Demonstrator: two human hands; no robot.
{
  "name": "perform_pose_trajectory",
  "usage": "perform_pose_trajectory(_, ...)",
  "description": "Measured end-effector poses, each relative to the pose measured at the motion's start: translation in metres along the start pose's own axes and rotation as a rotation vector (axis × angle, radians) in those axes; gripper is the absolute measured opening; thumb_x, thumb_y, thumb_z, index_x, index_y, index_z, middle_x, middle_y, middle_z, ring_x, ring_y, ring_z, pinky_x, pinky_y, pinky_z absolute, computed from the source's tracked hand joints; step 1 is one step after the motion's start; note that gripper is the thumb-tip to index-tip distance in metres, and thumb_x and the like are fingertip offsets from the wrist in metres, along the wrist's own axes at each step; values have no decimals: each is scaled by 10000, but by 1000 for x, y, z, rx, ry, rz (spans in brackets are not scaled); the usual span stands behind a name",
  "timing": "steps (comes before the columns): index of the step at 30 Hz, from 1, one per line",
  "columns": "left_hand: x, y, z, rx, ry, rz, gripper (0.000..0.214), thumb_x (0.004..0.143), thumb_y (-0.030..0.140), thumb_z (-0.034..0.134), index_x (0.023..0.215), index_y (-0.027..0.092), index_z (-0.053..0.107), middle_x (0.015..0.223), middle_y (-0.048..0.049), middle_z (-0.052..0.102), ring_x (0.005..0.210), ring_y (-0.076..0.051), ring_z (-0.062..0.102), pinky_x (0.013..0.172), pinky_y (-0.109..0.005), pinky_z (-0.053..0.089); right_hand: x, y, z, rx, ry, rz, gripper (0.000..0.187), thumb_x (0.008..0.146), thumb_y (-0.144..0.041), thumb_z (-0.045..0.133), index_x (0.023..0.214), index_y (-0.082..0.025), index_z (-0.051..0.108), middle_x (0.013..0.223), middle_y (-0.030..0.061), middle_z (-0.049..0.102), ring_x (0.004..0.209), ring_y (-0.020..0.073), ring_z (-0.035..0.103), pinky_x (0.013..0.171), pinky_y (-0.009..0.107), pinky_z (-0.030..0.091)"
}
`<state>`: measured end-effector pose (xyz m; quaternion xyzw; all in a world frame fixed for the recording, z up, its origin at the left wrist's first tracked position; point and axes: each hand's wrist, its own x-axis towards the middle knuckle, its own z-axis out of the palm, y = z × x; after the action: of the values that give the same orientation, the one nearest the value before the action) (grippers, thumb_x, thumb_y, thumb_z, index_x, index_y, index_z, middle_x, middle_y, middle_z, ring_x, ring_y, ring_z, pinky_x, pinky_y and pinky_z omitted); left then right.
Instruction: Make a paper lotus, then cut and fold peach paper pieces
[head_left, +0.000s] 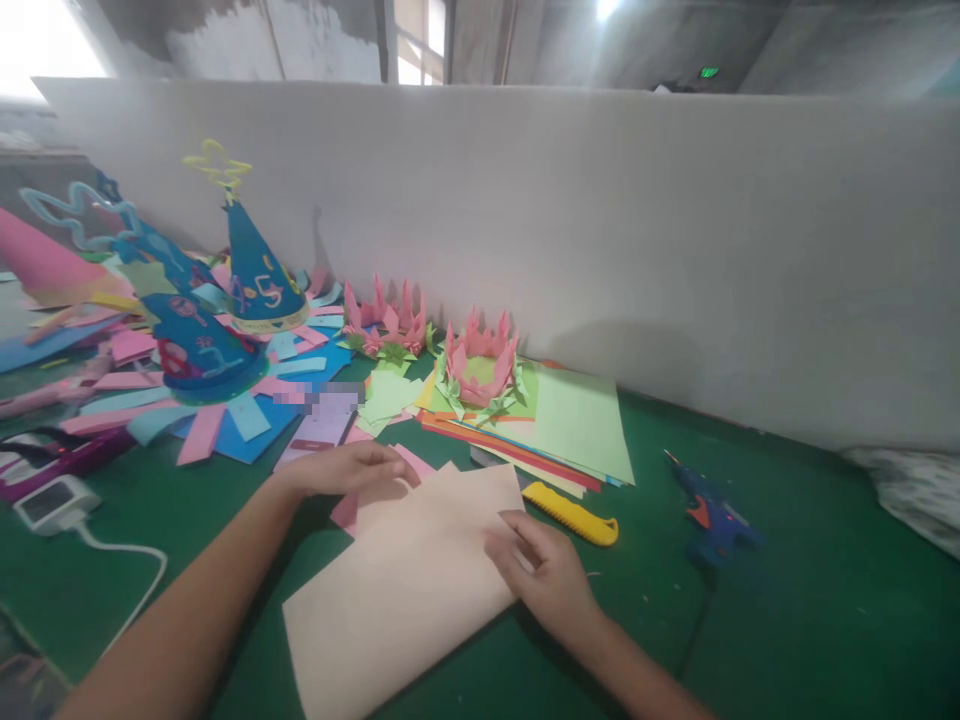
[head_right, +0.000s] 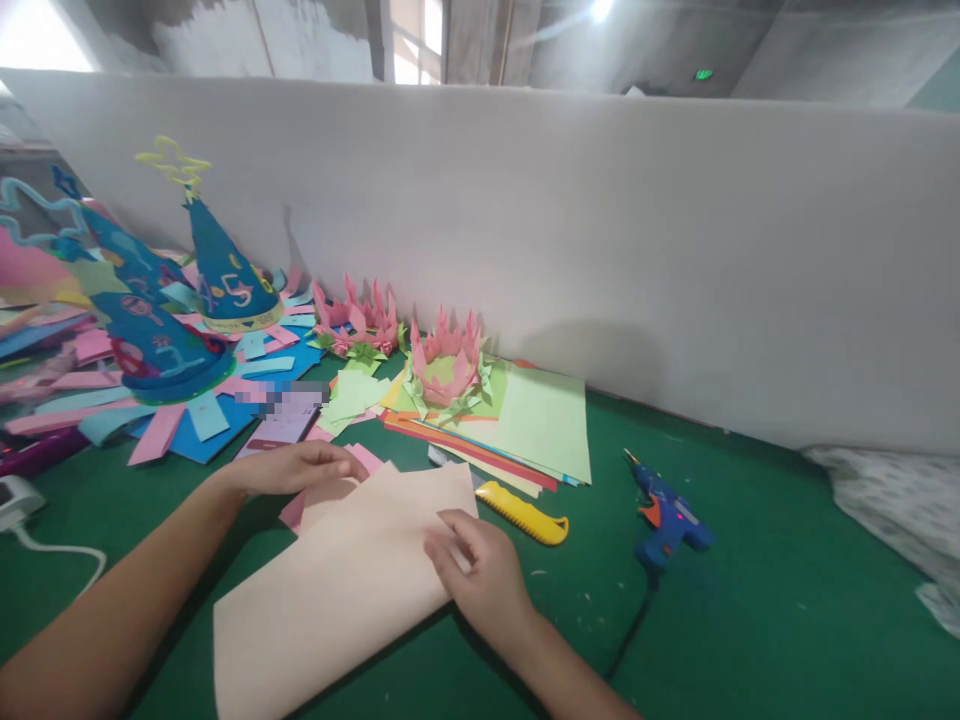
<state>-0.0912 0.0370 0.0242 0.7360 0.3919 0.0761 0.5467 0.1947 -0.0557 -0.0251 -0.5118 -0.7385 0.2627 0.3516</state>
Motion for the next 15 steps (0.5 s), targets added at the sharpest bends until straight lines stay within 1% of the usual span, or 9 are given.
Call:
perform_pose_trajectory(1,2,1,2,11,12,-10,441,860,535,442,1028,198,670,1038,-40,638,929,-179,558,771,-195,423,0,0,0,-21,-29,4,241,855,-377,505,947,-192,628,753,24,669,616,159,605,576,240,469)
perform_pose_trajectory(2,4,3,4,28,14,-19,451,849,553,446,990,190,673,974,-33,644,878,-171,555,735,-191,415,0,-1,0,-53,-56,12,244,854,-364,503,995,-198,613,728,15,660,590,157,597,564,242,464)
perform_pose_trajectory(4,7,5,9,98,4,-35,430,761,562,567,930,177,656,808,1,601,721,-140,507,618,-186,371,1,-5,-1,-122,-98,40,281,843,-329,508,1091,-211,565,670,-10,633,549,157,579,532,243,442)
perform_pose_trajectory(6,8,7,14,199,-2,-38,389,658,524,682,791,166,608,659,42,464,595,-103,390,517,-195,277,1,-11,-2,-156,-132,61,344,827,-294,523,1163,-221,510,665,-27,623,560,160,580,526,239,424)
perform_pose_trajectory(7,9,7,16,239,-10,-39,370,647,503,696,708,165,558,619,52,382,560,-92,328,489,-205,230,1,-14,-3,-163,-146,63,380,820,-286,533,1191,-219,485,684,-27,628,580,162,586,534,238,423)
perform_pose_trajectory(10,9,7,21,271,-76,-41,428,694,465,658,582,176,363,595,55,229,523,-83,215,460,-232,156,5,-16,-10,-189,-181,27,429,823,-311,555,1229,-211,459,773,-3,649,649,168,601,580,252,438)
perform_pose_trajectory(12,9,5,21,254,-119,-41,458,702,457,653,583,182,307,593,55,214,519,-82,201,454,-237,148,13,-11,-23,-225,-176,-29,348,849,-337,537,1176,-218,513,825,18,655,713,177,610,630,275,458)
perform_pose_trajectory(13,9,5,21,242,-136,-38,471,693,461,662,583,183,298,591,55,218,520,-82,202,452,-237,147,20,-5,-32,-252,-124,-47,256,875,-318,501,1106,-220,554,851,28,660,762,181,613,678,291,468)
perform_pose_trajectory(15,9,5,20,214,-158,-35,481,677,470,678,577,181,307,589,55,224,519,-79,204,451,-236,148,34,10,-56,-352,-17,-70,210,892,-295,476,1047,-204,584,980,69,663,928,211,602,825,354,459)
